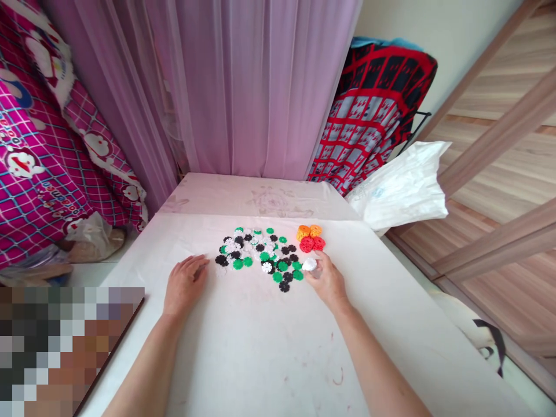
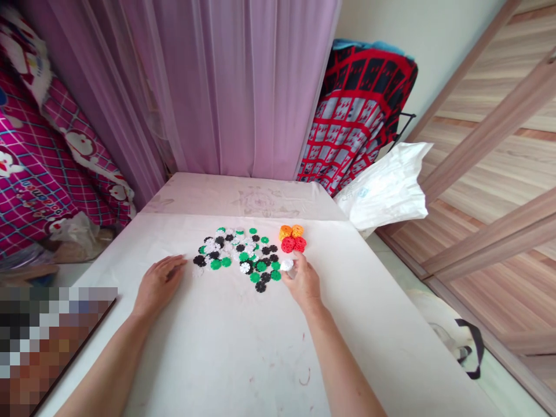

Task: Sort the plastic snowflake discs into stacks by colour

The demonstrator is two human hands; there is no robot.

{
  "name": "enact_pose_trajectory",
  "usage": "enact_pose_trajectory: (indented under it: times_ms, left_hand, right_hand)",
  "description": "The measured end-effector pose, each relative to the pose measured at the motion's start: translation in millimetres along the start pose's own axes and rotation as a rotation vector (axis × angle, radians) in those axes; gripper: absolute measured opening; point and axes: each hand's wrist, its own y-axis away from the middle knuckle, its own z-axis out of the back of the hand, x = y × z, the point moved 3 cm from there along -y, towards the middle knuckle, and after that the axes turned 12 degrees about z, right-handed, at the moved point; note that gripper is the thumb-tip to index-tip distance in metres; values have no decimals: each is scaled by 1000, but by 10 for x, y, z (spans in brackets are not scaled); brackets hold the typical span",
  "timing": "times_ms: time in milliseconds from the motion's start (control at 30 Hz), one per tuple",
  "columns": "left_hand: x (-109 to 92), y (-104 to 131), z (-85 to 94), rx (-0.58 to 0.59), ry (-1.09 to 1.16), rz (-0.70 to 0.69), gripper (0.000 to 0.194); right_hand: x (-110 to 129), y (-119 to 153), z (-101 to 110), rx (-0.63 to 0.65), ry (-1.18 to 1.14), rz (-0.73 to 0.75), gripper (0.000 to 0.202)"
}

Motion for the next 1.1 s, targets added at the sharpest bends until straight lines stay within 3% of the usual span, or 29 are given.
enact_pose_trajectory:
  times_ms: [133,300,533,800,1100]
  left_hand:
    - [34,-25,1,-22,-4,-20,35]
    - [92,-49,-16,-24,-11,-38,35]
    - [130,-66,-21,-3,-16,-55,38]
    - [140,-63,-20,0,-24,-63,39]
    - [140,-69,-36,-12,-25,-54,39]
  right_hand:
    - [-362,-97,78,-9,80,-89,58]
    - [-584,-195,45,-23,101,-130,59]
    - [-640,-284,-5,-51,95,-117,60]
    - [-651,-305,4,0,75,-125,70]
    - [-699,-244,-21,-65,8,-121,75]
